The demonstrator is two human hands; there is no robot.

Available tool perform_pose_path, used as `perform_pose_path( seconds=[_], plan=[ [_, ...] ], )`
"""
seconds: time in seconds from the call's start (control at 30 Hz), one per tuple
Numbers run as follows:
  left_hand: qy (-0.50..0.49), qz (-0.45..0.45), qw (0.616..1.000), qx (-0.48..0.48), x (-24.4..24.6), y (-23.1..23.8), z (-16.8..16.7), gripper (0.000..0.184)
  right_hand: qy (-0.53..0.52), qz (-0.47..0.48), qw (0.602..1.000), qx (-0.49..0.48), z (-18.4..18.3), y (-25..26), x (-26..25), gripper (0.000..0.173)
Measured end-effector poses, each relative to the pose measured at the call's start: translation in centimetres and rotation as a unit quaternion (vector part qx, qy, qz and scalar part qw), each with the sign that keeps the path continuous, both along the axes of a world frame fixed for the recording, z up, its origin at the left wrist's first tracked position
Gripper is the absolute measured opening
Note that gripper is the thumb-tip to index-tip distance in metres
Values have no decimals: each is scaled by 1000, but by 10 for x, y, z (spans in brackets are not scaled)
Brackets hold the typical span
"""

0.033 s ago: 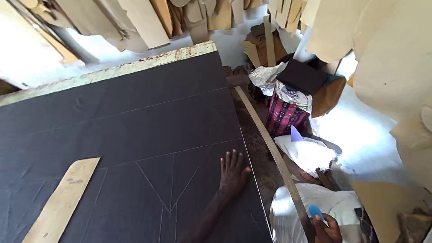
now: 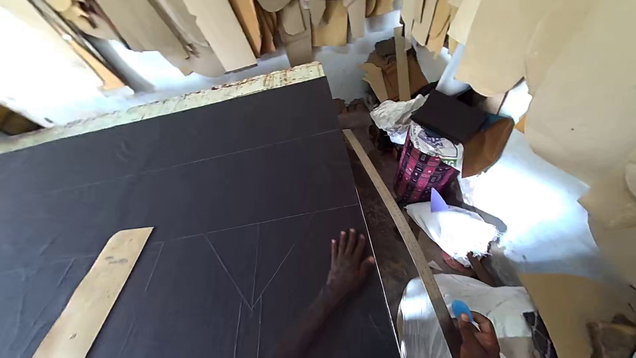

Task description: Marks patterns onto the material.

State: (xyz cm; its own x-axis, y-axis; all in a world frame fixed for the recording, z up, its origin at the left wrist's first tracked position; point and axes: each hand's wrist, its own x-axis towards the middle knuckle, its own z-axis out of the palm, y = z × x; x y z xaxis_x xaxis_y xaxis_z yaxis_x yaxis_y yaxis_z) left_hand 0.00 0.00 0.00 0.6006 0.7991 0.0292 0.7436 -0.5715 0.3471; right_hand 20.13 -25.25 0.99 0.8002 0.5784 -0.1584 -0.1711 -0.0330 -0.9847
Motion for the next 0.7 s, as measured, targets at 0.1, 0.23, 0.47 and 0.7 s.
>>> perform_pose_path(
  seconds=[0.1,0.23,0.47,0.7],
  plan=[
    [-92,-26,995,-18,-1,-21,13,67,-11,41,999,7,3,22,9,14],
    [-305,81,934,-168,7,-45,53,68,-38,89,995,39,15,44,7,28],
    [-639,155,693,-295,69,-67,109,46,-86,199,968,129,72,126,-36,22],
    [-679,228,685,-135,10,108,196,27,-25,366,919,145,85,216,-32,19]
  ],
)
